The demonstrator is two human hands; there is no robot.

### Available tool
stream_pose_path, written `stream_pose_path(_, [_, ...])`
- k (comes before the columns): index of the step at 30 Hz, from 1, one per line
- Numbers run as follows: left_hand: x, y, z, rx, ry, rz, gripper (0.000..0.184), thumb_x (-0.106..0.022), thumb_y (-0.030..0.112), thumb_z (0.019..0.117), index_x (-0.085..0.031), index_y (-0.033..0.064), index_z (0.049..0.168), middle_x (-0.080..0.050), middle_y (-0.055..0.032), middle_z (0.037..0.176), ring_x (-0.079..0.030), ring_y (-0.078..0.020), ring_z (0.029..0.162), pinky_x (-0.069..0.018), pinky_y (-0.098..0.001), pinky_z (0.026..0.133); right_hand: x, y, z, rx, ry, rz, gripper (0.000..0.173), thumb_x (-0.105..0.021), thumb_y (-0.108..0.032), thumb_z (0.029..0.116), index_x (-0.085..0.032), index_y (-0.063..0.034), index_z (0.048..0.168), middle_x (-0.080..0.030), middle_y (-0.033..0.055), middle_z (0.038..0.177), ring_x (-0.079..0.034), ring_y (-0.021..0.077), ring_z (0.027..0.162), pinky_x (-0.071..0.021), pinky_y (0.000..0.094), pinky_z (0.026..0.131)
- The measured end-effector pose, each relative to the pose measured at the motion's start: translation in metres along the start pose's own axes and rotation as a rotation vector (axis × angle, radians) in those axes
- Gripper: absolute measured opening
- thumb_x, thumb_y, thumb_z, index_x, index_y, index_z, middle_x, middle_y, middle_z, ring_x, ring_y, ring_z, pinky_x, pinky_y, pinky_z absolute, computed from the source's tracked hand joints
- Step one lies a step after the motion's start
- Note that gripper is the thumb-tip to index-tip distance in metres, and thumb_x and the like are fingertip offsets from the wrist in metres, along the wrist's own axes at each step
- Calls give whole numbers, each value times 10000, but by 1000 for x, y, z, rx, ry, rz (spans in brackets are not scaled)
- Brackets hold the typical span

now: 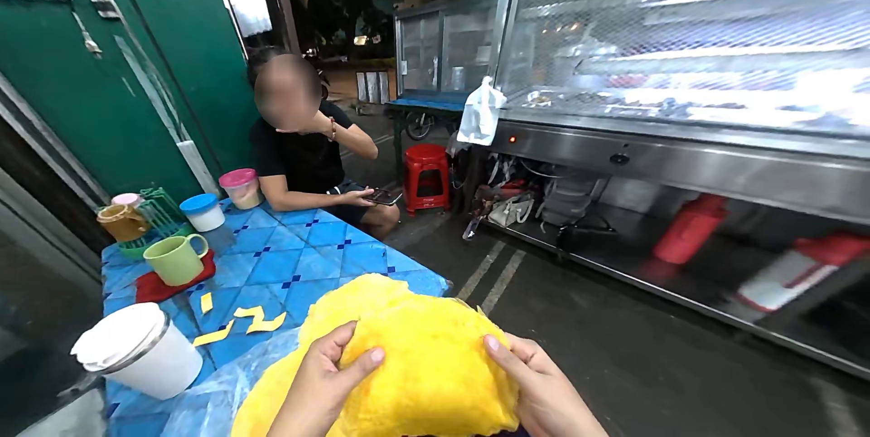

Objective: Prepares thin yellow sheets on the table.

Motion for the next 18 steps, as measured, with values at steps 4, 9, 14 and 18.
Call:
stream_pose_path(4, [7,2,-2,8,43,-13,331,-723,71,920,-644,-19,1229,-752,-107,1006,-737,-195,889,-627,-344,803,2,-1,0,7,87,26,308,-458,-169,1085,-732,-37,1032,-758,77,889,-736,139,787,-636,333,734])
stream_pose_path(9, [17,2,-3,11,127,-14,309,-659,50,958,-643,-32,1255,-752,-129,976,-738,-197,847,-630,-337,777,-4,-2,0,-35,88,93,366,-408,-201,1099,-730,-29,1063,-754,90,931,-733,139,827,-632,331,759])
stream_pose_path(14, [19,0,-2,33,151,-46,346,-589,71,996,-607,-24,1328,-745,-144,976,-737,-214,852,-630,-356,784,-7,-2,-1,-78,117,168,430,-339,-219,1111,-707,0,1137,-752,131,982,-741,173,876,-636,359,795])
stream_pose_path(18, [14,-2,-4,86,-71,-434,623,-675,201,983,-413,52,1528,-691,-186,1225,-723,-282,1057,-617,-444,910,-3,-2,0,-71,192,238,433,-331,-243,1123,-673,12,1200,-743,153,1014,-741,196,890,-640,379,798])
Point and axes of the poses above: each hand's wrist, its own z-axis towards the middle knuckle, its own x-axis out of the back of the hand, y = z × x, the point moved 5 cm from there along z, towards the middle knuckle
